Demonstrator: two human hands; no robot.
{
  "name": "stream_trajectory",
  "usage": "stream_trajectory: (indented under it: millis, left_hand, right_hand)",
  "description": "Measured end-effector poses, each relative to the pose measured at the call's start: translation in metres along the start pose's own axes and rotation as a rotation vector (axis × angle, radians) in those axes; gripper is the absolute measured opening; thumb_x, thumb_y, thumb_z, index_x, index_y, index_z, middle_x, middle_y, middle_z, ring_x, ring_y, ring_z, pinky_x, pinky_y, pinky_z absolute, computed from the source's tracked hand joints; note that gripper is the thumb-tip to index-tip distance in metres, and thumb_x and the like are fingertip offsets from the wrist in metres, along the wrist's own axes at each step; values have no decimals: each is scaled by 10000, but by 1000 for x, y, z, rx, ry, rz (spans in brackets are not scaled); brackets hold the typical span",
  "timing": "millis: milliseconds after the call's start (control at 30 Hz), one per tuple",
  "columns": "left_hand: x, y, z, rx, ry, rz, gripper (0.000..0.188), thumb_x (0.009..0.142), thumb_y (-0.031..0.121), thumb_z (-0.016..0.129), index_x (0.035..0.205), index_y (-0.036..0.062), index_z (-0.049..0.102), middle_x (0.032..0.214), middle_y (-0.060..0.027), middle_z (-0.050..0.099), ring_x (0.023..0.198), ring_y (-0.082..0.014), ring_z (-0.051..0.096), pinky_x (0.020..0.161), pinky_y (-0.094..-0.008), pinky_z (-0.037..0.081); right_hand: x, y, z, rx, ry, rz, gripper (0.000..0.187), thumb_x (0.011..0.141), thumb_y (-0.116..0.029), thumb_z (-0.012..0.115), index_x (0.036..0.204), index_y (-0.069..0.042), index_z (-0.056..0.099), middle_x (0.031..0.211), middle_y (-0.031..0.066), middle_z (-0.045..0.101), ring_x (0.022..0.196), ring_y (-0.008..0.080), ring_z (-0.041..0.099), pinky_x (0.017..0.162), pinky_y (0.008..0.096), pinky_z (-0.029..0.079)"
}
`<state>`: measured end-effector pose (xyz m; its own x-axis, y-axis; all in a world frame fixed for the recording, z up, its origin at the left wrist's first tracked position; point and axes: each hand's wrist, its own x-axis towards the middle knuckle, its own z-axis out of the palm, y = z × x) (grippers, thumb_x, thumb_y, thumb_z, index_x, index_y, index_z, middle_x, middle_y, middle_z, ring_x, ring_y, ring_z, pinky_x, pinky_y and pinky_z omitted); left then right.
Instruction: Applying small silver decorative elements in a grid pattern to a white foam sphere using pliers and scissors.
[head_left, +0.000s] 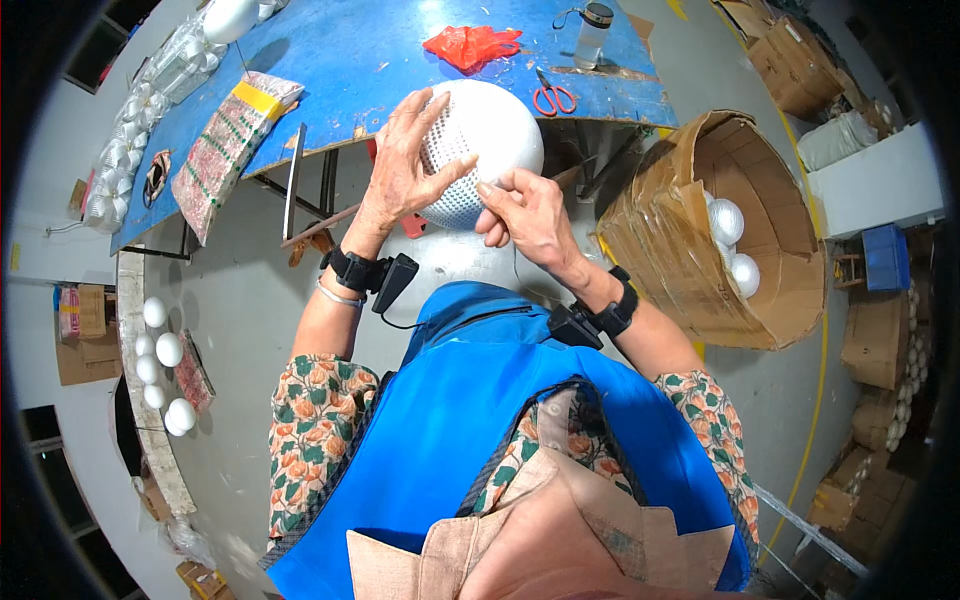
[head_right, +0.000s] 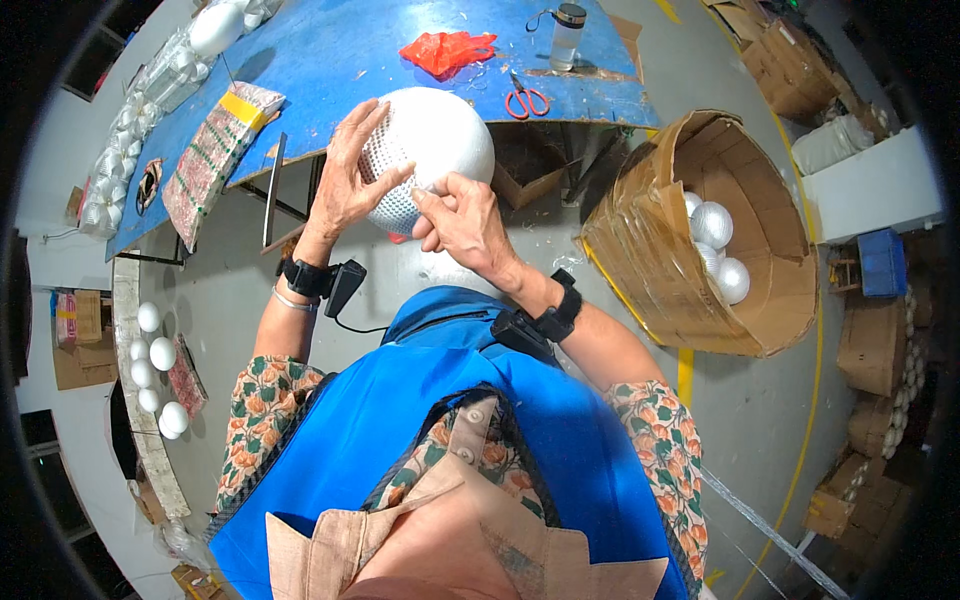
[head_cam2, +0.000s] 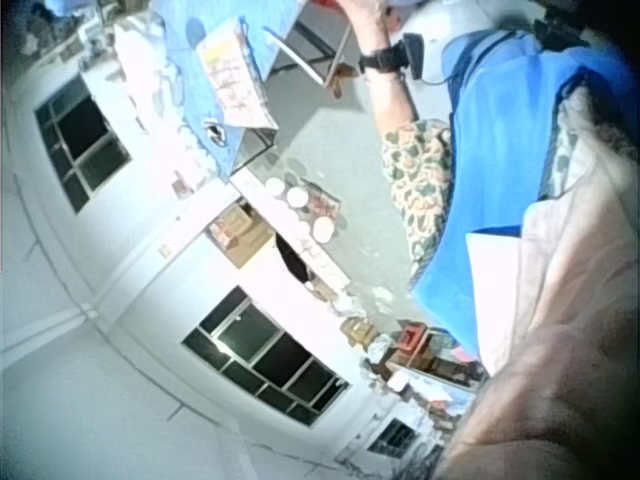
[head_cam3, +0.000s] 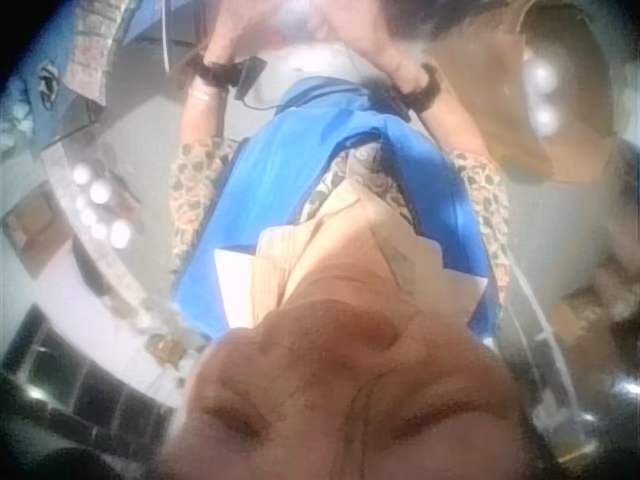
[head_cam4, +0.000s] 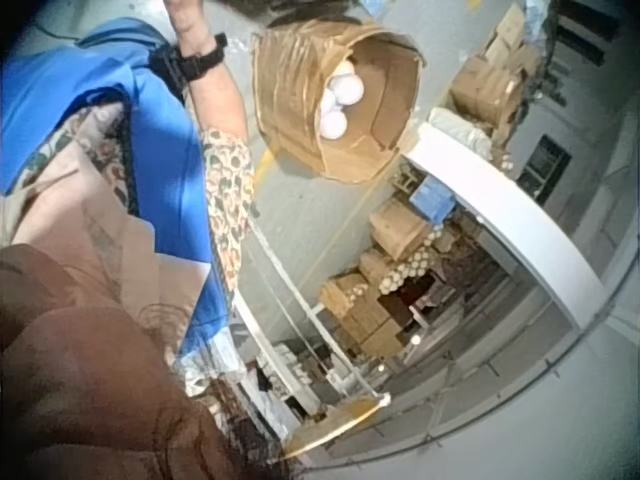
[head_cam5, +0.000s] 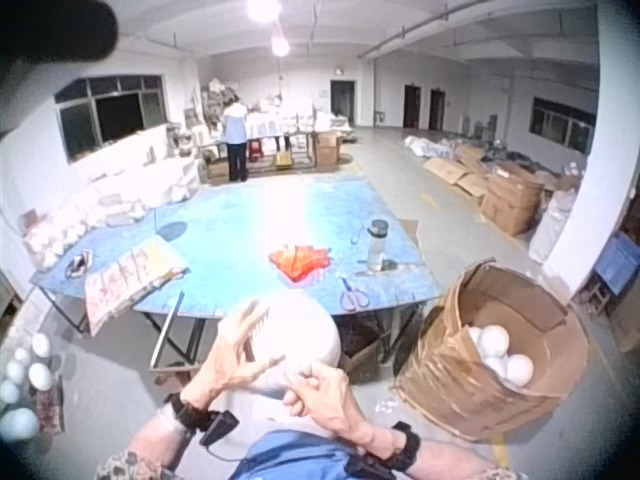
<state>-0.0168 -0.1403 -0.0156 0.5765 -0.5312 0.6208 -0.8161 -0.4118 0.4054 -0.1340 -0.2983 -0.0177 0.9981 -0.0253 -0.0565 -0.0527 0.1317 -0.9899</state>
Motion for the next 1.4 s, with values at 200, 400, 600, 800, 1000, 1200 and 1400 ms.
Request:
stream_trajectory:
  millis: [200,400,600,800,1000,1200,1400]
  left_hand:
    - [9,-3,-6,-73,-14,-29,748,694,399,715,1277,26,431,1298,-231,434,1221,-372,400,1010,-463,310]
    - [23,-1,-12,-241,-90,-210,707,688,373,725,1230,0,466,1299,-235,431,1212,-361,416,1005,-425,338]
    - [26,-10,-11,-227,-100,-177,654,697,322,727,1196,-21,482,1292,-228,427,1207,-337,423,1002,-405,343]
    - [12,2,-9,-223,-27,-137,624,695,264,735,1199,-5,483,1284,-231,428,1202,-348,417,999,-423,336]
    - [-2,11,-4,-88,90,-69,641,672,247,748,1219,48,479,1306,-214,405,1222,-361,389,999,-462,310]
    - [-20,15,3,11,195,34,674,661,266,746,1240,74,461,1319,-208,386,1245,-379,355,1005,-496,255]
    - [-22,25,2,51,213,58,655,655,182,760,1225,41,470,1319,-211,395,1240,-354,362,1019,-472,276]
  right_hand:
    - [-13,-9,-15,111,-67,24,241,884,-185,575,889,57,572,668,91,627,554,107,592,511,211,485]
    - [-20,1,-20,31,-91,-23,234,894,-186,553,897,43,596,724,92,651,654,117,613,637,251,504]
    - [-20,17,-26,103,-161,-25,294,919,-256,531,940,28,602,729,74,649,693,100,603,663,233,485]
    - [-6,6,-24,381,-245,157,364,937,-314,476,947,29,596,754,103,661,643,104,589,628,219,472]
    - [0,10,-24,221,-118,52,274,898,-226,550,891,40,616,736,123,659,652,132,617,622,249,502]
    - [1,8,-23,291,-69,118,234,870,-190,595,887,41,629,761,104,661,686,123,616,659,245,497]
    - [-1,12,-19,347,-23,129,198,837,-165,633,886,27,639,751,92,658,678,116,608,651,232,485]
